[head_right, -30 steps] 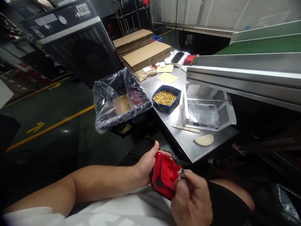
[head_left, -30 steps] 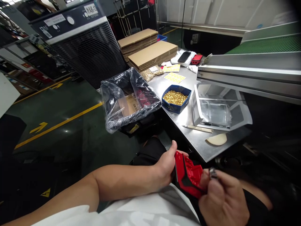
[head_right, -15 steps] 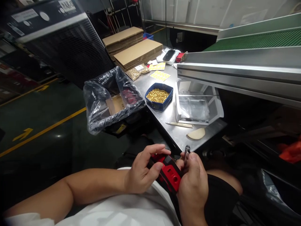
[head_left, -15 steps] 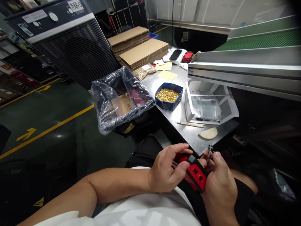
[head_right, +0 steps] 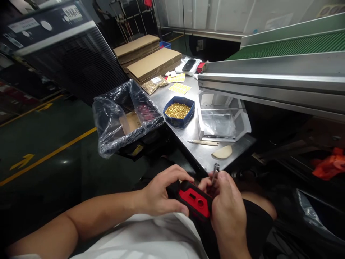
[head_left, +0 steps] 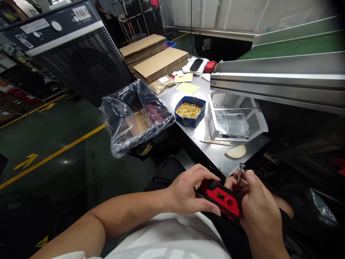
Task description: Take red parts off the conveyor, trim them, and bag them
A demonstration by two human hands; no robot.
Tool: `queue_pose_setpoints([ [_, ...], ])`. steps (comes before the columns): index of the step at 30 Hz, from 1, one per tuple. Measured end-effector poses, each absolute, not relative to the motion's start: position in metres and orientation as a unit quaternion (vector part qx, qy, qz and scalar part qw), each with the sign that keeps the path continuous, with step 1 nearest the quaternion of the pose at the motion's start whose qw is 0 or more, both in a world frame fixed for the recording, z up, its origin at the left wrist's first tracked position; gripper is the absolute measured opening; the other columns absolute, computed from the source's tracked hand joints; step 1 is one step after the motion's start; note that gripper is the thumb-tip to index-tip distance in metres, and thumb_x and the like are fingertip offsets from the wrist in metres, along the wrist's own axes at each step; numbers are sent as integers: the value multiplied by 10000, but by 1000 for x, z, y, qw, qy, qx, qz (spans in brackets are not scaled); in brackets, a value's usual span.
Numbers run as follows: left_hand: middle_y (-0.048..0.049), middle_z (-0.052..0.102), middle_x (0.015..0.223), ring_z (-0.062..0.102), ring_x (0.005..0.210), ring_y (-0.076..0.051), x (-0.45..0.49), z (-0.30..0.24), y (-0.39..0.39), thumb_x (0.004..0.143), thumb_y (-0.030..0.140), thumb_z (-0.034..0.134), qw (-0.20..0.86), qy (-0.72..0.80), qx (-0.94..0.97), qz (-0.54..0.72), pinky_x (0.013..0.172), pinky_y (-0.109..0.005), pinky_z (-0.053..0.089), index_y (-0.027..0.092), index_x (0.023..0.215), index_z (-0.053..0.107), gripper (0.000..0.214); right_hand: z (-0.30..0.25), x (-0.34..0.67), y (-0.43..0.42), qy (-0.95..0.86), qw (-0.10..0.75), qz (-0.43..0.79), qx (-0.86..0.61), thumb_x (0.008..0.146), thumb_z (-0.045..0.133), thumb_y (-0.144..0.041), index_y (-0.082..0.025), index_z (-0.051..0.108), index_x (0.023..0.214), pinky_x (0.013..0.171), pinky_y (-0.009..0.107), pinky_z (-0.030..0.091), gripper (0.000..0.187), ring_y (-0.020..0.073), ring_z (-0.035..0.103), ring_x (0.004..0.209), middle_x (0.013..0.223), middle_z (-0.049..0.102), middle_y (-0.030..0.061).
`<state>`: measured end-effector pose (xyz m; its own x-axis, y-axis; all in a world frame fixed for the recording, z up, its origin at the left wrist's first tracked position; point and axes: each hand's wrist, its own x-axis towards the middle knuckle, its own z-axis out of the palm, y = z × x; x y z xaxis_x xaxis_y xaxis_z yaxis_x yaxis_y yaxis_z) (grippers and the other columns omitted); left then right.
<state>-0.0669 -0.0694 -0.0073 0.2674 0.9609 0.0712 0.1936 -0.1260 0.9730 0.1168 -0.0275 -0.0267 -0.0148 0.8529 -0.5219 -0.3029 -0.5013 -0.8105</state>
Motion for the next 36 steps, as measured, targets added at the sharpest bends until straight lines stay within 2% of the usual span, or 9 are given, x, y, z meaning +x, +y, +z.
queue_pose_setpoints([
  [4, -77, 576, 1026, 577, 916, -194, -64, -13, -73, 640, 365, 911, 513, 483, 528, 475, 846, -302, 490, 163, 1051, 628, 538, -41, 122, -23, -207, 499, 651, -533, 890, 583, -483, -187, 594, 900, 796, 260, 593, 296, 166, 695, 867, 875, 723, 53],
  [8, -71, 526, 1065, 562, 944, -183, -58, -23, -78, 602, 286, 933, 555, 464, 444, 529, 844, -291, 500, 166, 1021, 584, 558, -48, 117, -36, -82, 494, 666, -553, 871, 626, -478, -183, 641, 957, 683, 185, 574, 308, 124, 676, 808, 878, 698, 16],
  [11, -65, 536, 1046, 542, 929, -172, -56, -25, -81, 624, 326, 917, 587, 457, 432, 510, 837, -282, 479, 163, 1025, 566, 557, -38, 111, -44, -53, 519, 611, -596, 881, 581, -498, -194, 641, 973, 605, 219, 556, 322, 135, 652, 740, 838, 670, 4],
  [15, -77, 577, 972, 526, 859, -174, -57, -19, -82, 734, 478, 811, 579, 467, 490, 454, 795, -302, 444, 143, 1083, 591, 532, -23, 113, -43, -190, 513, 535, -644, 919, 473, -502, -206, 631, 964, 670, 260, 507, 338, 142, 613, 728, 805, 646, 6],
  [19, -93, 601, 1036, 547, 933, -205, -54, -11, -82, 808, 451, 739, 570, 483, 494, 445, 871, -343, 432, 156, 1170, 591, 490, -20, 120, -43, -333, 489, 464, -659, 932, 423, -568, -195, 619, 982, 796, 319, 468, 424, 168, 606, 791, 830, 646, 23],
  [25, -77, 610, 948, 542, 845, -189, -49, -13, -84, 749, 454, 757, 575, 502, 469, 444, 779, -323, 425, 153, 1053, 570, 467, -12, 116, -50, -451, 518, 348, -638, 973, 375, -503, -161, 606, 930, 680, 283, 463, 414, 154, 592, 721, 780, 628, 39],
  [29, -50, 586, 877, 507, 777, -164, -45, -14, -84, 669, 493, 815, 553, 524, 480, 435, 705, -297, 407, 165, 957, 547, 512, -10, 116, -54, -481, 530, 324, -618, 991, 363, -477, -163, 598, 927, 685, 261, 469, 398, 142, 584, 752, 808, 610, 42],
  [33, -61, 583, 974, 532, 869, -182, -42, -14, -84, 624, 492, 869, 517, 513, 503, 465, 792, -313, 428, 177, 840, 521, 517, -17, 123, -58, -502, 554, 342, -570, 1000, 363, -455, -181, 598, 957, 714, 269, 486, 364, 149, 588, 794, 836, 614, 43],
  [36, -109, 564, 1143, 546, 1017, -223, -45, -16, -80, 684, 559, 820, 528, 510, 481, 480, 891, -346, 441, 166, 843, 543, 507, -23, 131, -60, -528, 545, 376, -532, 1004, 360, -403, -191, 596, 996, 710, 272, 512, 318, 158, 618, 820, 885, 620, 48],
])
